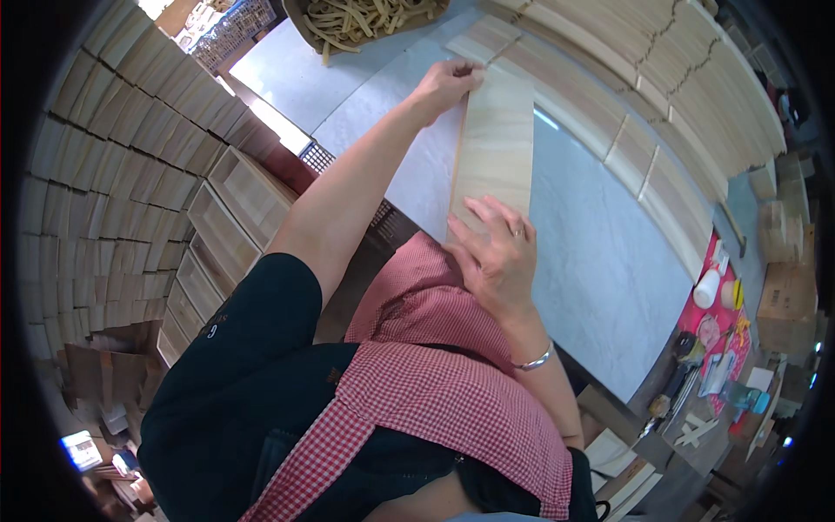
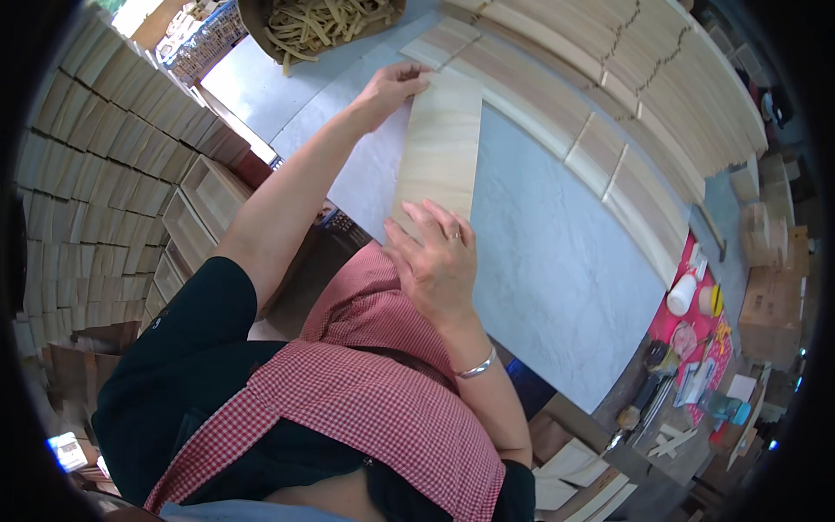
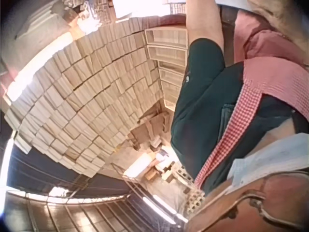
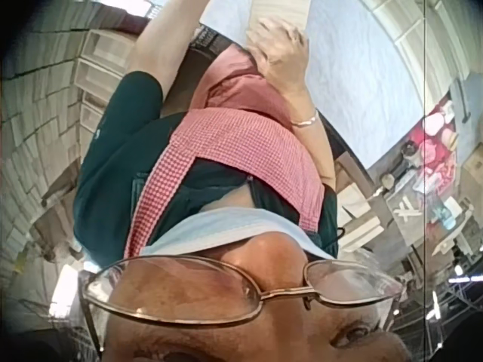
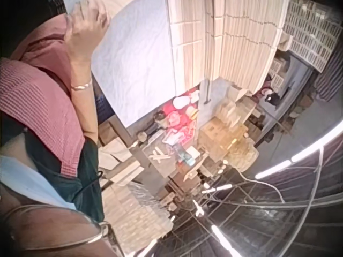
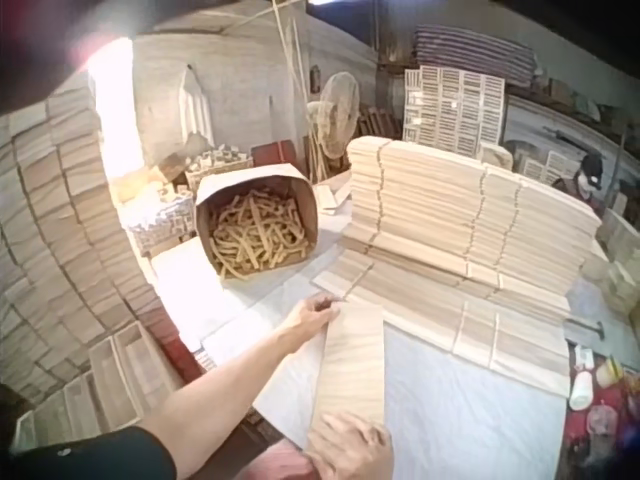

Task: Assembling small wooden boxes by applying glue and using a pneumatic staple gun.

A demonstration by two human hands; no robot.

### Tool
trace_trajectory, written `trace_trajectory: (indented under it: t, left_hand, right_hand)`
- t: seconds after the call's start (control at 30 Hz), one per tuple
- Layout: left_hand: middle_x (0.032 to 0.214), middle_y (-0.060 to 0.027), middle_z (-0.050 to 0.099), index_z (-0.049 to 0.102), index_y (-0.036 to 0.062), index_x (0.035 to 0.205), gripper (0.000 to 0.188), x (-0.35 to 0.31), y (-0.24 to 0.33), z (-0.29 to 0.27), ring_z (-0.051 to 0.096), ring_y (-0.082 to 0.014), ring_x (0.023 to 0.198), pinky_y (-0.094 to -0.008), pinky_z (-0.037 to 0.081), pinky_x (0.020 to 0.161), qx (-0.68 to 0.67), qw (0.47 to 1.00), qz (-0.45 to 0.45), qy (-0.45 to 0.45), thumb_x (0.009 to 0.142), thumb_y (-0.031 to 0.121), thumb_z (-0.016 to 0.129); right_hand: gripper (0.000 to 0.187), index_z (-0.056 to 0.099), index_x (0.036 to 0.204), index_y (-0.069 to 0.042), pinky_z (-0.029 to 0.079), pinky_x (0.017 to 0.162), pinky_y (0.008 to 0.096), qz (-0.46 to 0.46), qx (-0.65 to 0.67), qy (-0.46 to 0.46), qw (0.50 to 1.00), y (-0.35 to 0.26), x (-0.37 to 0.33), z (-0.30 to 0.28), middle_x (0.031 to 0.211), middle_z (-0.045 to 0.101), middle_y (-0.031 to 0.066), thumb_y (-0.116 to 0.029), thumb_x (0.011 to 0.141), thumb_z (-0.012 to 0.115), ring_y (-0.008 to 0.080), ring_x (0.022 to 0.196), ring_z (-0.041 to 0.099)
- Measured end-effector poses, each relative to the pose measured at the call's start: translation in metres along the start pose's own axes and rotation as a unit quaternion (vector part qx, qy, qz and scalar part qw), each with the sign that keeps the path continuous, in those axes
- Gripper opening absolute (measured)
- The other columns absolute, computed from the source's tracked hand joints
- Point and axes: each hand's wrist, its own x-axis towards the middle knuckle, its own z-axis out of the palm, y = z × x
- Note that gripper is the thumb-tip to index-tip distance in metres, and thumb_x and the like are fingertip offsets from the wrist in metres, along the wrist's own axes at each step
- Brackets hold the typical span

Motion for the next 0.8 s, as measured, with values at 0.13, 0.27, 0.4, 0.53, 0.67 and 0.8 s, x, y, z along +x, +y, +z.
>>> trace_trajectory:
  t: [0.13, 0.27, 0.4, 0.53, 0.67, 0.8]
  left_hand:
    - [0.122, -0.0103, 0.069, 0.069, 0.0047, 0.126, 0.036, 0.016, 0.011, 0.01, 0.066, -0.0187, 0.103, -0.0305, 0.054, 0.09, 0.106, 0.993, -0.051, 0.006, 0.092, 0.015, 0.069]
    - [0.11, -0.0098, 0.068, 0.067, 0.0002, 0.12, 0.034, 0.016, -0.005, -0.009, 0.063, -0.0204, 0.098, -0.0293, 0.05, 0.087, -0.005, 0.997, 0.068, -0.046, 0.093, 0.02, 0.066]
    - [0.108, -0.0082, 0.068, 0.066, -0.0008, 0.123, 0.033, 0.023, -0.016, -0.012, 0.062, -0.0168, 0.094, -0.0266, 0.05, 0.084, -0.041, 0.997, 0.019, -0.057, 0.096, 0.018, 0.063]
    - [0.108, -0.0087, 0.068, 0.067, -0.0012, 0.123, 0.032, 0.02, -0.015, -0.01, 0.062, -0.0164, 0.094, -0.0262, 0.05, 0.083, -0.048, 0.996, 0.013, -0.076, 0.097, 0.018, 0.062]
    - [0.107, -0.0084, 0.068, 0.067, -0.0013, 0.123, 0.032, 0.015, -0.009, -0.006, 0.062, -0.0156, 0.093, -0.0257, 0.049, 0.082, -0.02, 0.997, 0.031, -0.071, 0.097, 0.018, 0.061]
    - [0.107, -0.0081, 0.068, 0.066, -0.0005, 0.123, 0.031, 0.008, -0.003, -0.003, 0.061, -0.0147, 0.093, -0.0248, 0.049, 0.083, -0.053, 0.995, 0.04, -0.07, 0.098, 0.017, 0.061]
  right_hand:
    - [0.036, 0.072, 0.116, -0.017, 0.04, 0.107, 0.0402, -0.012, 0.018, -0.018, 1.0, 0.012, 0.002, -0.003, 0.131, 0.062, 0.0029, -0.022, 0.08, 0.076, 0.0245, 0.121, 0.054]
    - [0.05, 0.068, 0.125, -0.009, 0.043, 0.107, 0.0384, 0.067, 0.161, 0.045, 0.984, 0.023, -0.007, -0.036, 0.132, 0.062, 0.0067, -0.016, 0.077, 0.08, 0.0258, 0.119, 0.056]
    - [0.052, 0.067, 0.126, -0.004, 0.048, 0.102, 0.0356, 0.142, 0.192, 0.066, 0.969, 0.033, -0.043, -0.044, 0.127, 0.065, 0.0091, -0.008, 0.076, 0.081, 0.0253, 0.112, 0.06]
    - [0.049, 0.068, 0.124, -0.002, 0.052, 0.096, 0.0331, 0.178, 0.22, 0.072, 0.956, 0.039, -0.062, -0.036, 0.121, 0.068, 0.0102, -0.003, 0.077, 0.081, 0.024, 0.103, 0.064]
    - [0.044, 0.069, 0.121, -0.001, 0.056, 0.088, 0.0311, 0.178, 0.25, 0.101, 0.946, 0.045, -0.062, -0.025, 0.113, 0.07, 0.0108, 0.001, 0.078, 0.079, 0.0222, 0.093, 0.068]
    - [0.039, 0.07, 0.118, 0.0, 0.057, 0.082, 0.0285, 0.185, 0.255, 0.115, 0.942, 0.046, -0.061, -0.019, 0.106, 0.072, 0.0102, 0.002, 0.08, 0.078, 0.0201, 0.086, 0.068]
